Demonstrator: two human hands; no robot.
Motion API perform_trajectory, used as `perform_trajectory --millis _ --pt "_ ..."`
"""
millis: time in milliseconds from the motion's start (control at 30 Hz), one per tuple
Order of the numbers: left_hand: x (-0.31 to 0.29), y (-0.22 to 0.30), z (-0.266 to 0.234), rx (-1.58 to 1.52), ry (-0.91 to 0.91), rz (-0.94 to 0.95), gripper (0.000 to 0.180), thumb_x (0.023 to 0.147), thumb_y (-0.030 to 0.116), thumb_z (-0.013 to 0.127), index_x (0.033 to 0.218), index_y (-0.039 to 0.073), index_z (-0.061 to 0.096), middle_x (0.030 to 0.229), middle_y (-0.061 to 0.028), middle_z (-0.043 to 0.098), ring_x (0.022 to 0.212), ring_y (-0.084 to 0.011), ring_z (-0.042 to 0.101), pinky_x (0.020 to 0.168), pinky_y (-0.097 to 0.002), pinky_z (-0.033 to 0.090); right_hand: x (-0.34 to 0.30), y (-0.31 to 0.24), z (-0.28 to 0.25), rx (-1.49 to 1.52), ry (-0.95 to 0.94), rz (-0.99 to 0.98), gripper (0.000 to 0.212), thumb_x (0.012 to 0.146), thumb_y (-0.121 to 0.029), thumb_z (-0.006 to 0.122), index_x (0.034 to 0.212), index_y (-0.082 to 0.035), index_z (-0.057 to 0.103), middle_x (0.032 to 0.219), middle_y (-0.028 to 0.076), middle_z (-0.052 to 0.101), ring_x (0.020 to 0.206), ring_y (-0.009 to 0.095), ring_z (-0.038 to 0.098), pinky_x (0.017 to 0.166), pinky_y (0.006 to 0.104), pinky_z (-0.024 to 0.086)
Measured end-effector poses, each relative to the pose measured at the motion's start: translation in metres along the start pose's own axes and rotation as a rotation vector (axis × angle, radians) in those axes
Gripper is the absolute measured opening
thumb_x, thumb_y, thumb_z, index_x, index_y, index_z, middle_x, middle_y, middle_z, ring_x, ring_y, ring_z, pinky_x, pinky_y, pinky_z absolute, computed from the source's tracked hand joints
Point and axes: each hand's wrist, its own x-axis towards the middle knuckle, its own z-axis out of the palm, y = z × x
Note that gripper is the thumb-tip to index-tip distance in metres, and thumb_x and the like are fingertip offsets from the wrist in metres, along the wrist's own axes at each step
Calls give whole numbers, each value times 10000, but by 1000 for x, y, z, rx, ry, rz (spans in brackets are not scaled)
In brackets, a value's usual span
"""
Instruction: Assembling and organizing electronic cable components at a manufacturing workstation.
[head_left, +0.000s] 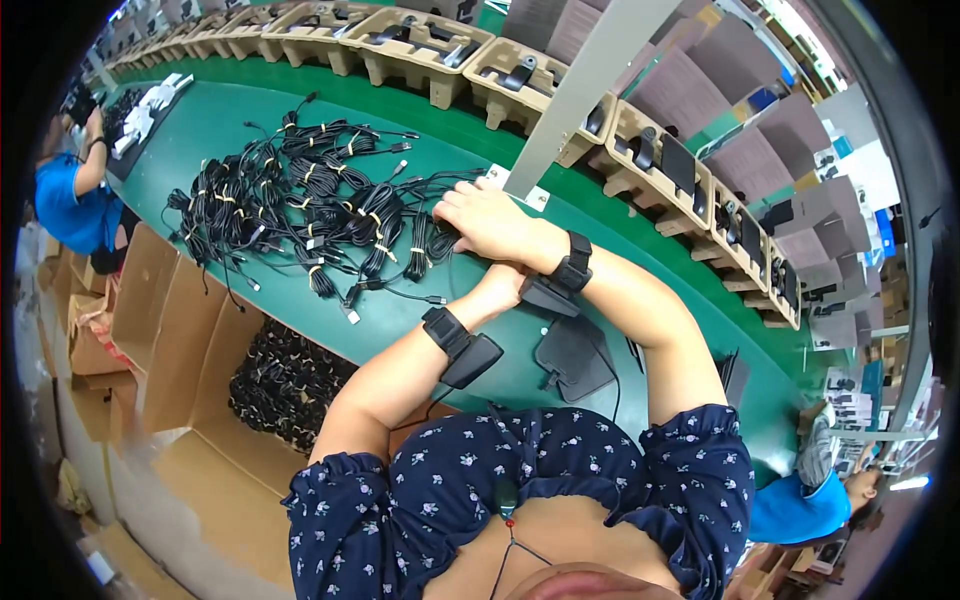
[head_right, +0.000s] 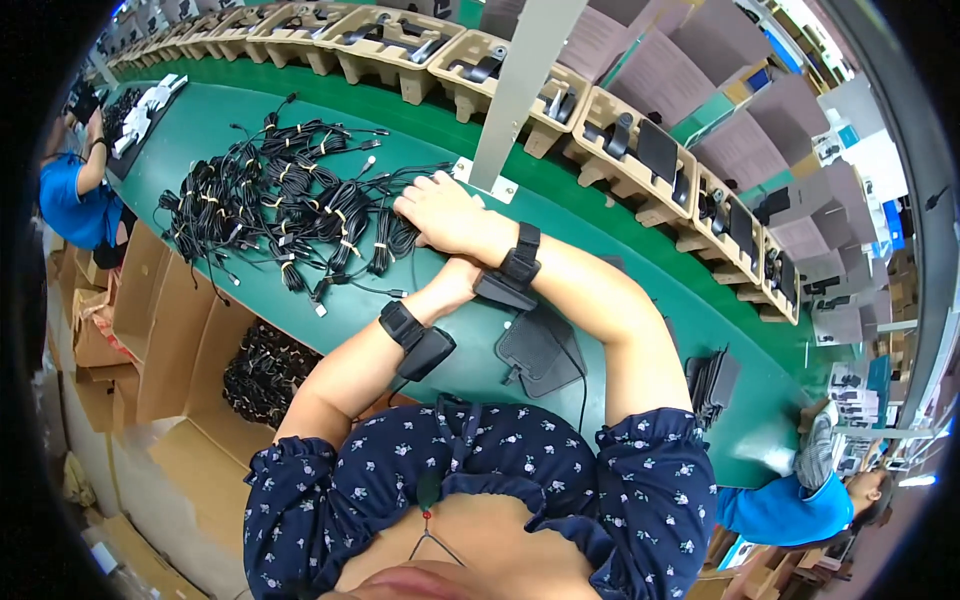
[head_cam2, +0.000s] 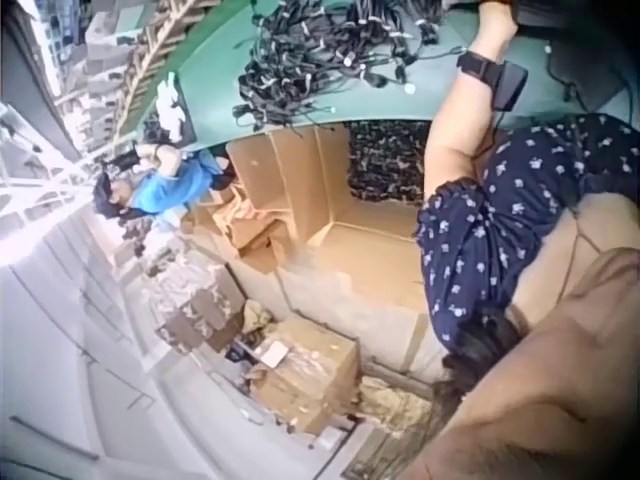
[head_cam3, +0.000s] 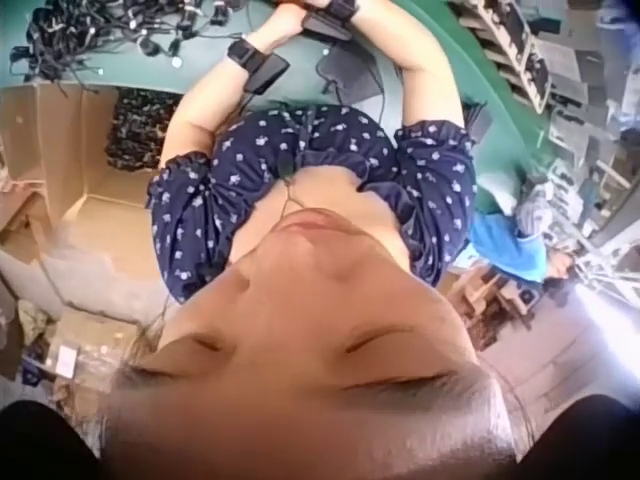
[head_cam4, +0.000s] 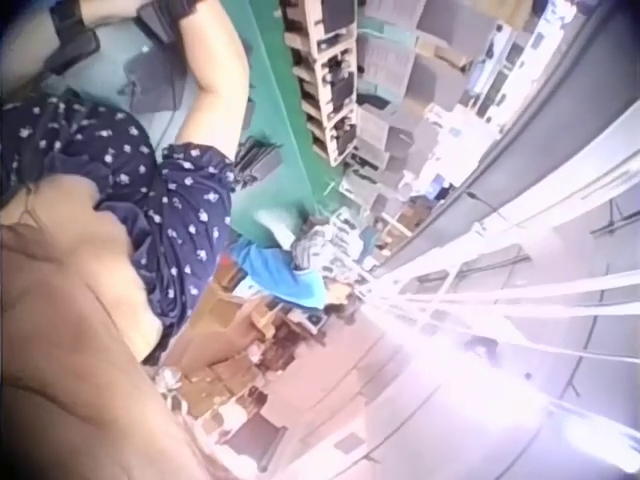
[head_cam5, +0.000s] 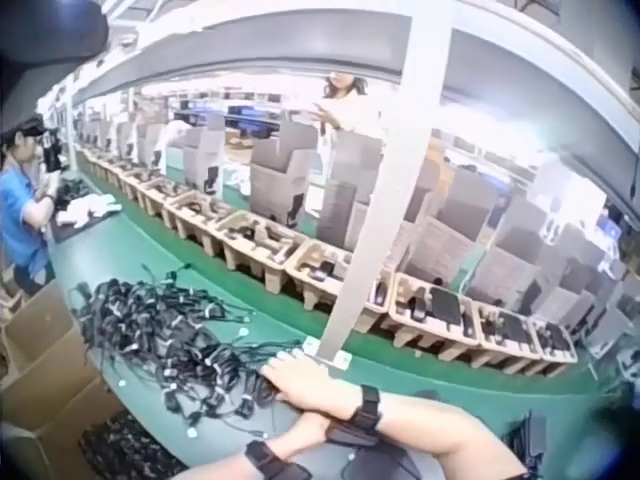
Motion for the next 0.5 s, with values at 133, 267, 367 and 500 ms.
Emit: perform_trajectory --millis 133,267,367,500 --pt "0 0 1 499 56 92 402 876 36 469 1268 14 382 1234 -104 480 1102 -175 489 927 -321 420 -13 -2 -6 -51 3 31 384 656 -272 724 973 -92 602 858 40 553 892 220 513 752 357 385" --pt "-2 14 9 431 -6 -16 104 867 2 443 884 -10 545 860 -48 579 705 -138 569 602 -247 474 -45 7 -35 -4 94 156 316 657 -239 719 894 -58 618 820 96 543 812 281 530 688 380 429" --pt "-16 20 11 729 124 714 119 806 -49 478 834 20 572 867 -71 576 739 -173 564 639 -272 467 -70 16 -55 54 199 253 308 673 -132 702 933 -19 584 844 118 528 842 308 532 711 374 447" --pt "-26 51 25 1018 486 1031 395 725 -20 588 1109 34 510 1149 -152 500 1077 -327 463 941 -380 363 -101 17 -81 104 220 393 290 707 -125 698 951 -29 576 848 95 505 780 259 525 688 328 442"
